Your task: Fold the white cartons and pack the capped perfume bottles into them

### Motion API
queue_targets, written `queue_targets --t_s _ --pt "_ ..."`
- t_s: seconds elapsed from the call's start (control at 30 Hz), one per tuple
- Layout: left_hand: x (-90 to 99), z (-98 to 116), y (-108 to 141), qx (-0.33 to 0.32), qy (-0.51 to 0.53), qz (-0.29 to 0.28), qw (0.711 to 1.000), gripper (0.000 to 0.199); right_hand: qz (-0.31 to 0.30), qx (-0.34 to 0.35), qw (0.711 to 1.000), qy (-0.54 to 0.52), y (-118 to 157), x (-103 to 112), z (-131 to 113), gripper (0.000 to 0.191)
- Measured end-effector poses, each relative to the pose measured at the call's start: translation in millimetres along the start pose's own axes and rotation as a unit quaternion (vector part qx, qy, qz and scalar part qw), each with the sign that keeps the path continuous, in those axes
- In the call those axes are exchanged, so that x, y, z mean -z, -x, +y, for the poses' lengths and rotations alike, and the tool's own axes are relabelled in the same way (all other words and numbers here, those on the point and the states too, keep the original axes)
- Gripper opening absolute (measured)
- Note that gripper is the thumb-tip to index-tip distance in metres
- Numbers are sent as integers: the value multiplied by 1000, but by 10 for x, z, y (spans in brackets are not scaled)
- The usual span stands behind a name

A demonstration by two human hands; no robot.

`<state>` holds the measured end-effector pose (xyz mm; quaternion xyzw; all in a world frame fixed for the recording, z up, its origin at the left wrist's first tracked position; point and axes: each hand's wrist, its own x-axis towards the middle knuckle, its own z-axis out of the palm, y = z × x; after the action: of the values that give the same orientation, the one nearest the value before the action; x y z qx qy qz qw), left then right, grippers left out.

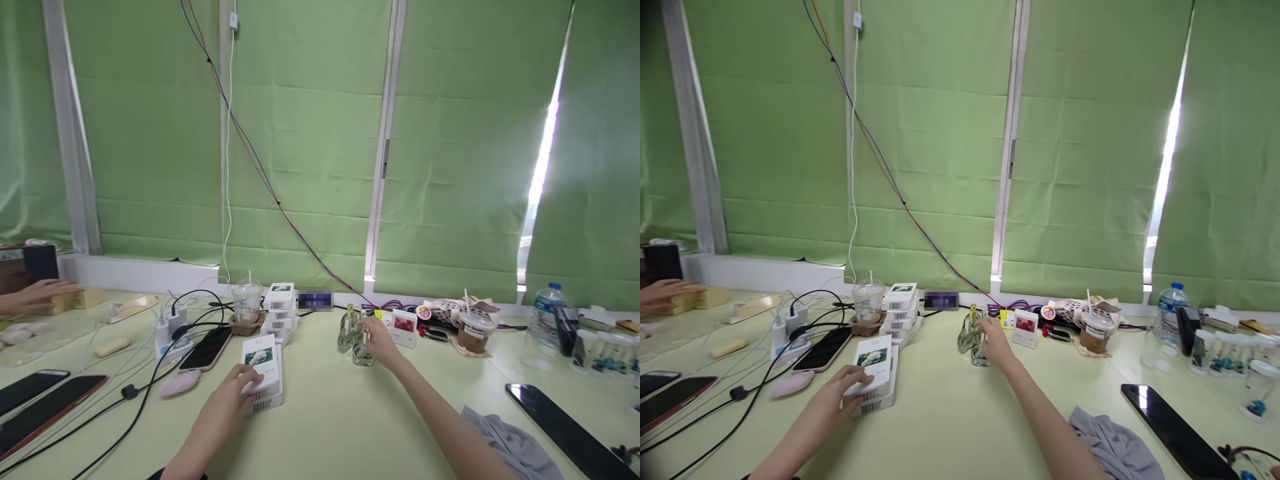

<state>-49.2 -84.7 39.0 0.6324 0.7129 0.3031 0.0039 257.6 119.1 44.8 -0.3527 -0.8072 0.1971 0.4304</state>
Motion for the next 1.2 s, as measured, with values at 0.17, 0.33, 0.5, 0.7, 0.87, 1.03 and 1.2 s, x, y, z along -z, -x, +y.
queue_targets --t_s 0.17,0.33,0.5,0.7,0.87,1.03,1.2 --pt "8 -33 -32 98 66 48 992 71 -17 -12 998 -59 136 -376 -363 30" --pt "56 -59 -17 134 84 32 987 56 -122 -131 970 -162 234 -1064 -727 22" --pt "50 -54 -18 100 67 10 993 42 -171 -194 936 -239 288 -1513 -980 38" --pt "-38 -16 -20 90 42 4 995 33 -120 -173 937 -280 400 -1519 -1020 39" --pt "-90 164 6 21 80 0 997 24 -97 -129 931 -328 565 -1210 -978 36" --pt "-173 507 81 -74 242 9 967 37 -75 -77 948 -300 821 -775 -818 58" --pt "-201 842 216 -85 374 -28 923 19 -115 -33 950 -287 1162 -471 -609 67"
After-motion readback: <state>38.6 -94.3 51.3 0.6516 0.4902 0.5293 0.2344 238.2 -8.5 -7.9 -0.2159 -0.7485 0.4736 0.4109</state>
